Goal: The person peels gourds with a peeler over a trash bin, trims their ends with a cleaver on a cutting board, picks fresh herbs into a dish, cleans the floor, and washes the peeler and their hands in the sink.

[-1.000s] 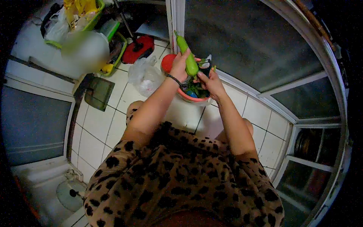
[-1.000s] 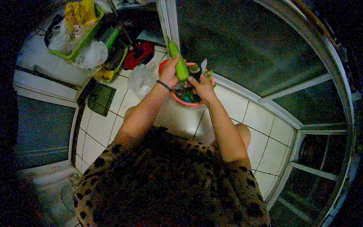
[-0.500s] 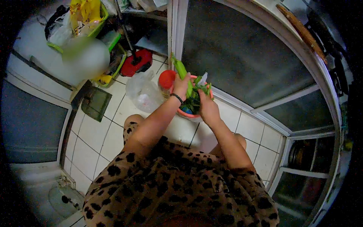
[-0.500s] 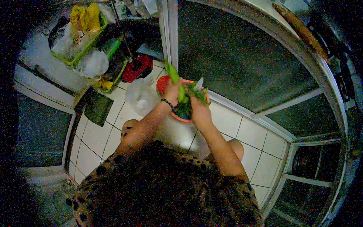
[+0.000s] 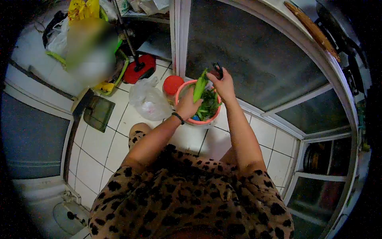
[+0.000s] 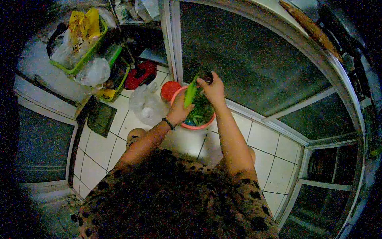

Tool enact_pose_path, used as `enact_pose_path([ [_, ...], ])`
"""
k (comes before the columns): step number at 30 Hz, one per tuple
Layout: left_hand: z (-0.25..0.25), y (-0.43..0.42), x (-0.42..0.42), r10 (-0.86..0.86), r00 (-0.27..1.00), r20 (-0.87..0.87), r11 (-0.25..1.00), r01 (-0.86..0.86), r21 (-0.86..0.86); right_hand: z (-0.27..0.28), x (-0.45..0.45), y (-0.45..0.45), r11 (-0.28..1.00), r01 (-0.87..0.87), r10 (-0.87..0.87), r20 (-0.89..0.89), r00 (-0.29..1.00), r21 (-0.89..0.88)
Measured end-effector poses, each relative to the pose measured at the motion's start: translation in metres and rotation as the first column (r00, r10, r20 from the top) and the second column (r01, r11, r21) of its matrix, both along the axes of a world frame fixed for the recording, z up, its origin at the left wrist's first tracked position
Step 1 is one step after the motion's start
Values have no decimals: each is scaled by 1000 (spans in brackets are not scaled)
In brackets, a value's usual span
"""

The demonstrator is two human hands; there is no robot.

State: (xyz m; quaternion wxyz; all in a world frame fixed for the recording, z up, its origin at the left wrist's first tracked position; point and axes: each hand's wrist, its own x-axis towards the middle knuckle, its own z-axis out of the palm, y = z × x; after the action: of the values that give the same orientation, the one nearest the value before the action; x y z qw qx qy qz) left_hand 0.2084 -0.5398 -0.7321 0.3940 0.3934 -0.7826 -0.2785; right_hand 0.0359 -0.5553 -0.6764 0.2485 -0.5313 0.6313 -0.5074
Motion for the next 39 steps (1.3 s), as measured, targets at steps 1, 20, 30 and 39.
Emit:
enact_pose_path([
  [1, 6, 4, 5, 1, 1000, 2, 1000, -1, 2, -3, 0, -7, 992, -87, 74, 144, 987, 89],
  [20, -1, 23, 11, 170, 762, 625, 977, -211, -9, -14, 40, 29, 856, 183, 71, -460, 885, 483],
  [30, 4, 27, 26, 340, 644, 686, 929, -118, -350, -31, 21, 26, 919, 179, 20, -496, 868, 351],
  [39, 23, 13, 49, 292, 662, 690, 892, 72, -446, -38, -3, 21, 936, -267, 168, 377, 911, 228],
])
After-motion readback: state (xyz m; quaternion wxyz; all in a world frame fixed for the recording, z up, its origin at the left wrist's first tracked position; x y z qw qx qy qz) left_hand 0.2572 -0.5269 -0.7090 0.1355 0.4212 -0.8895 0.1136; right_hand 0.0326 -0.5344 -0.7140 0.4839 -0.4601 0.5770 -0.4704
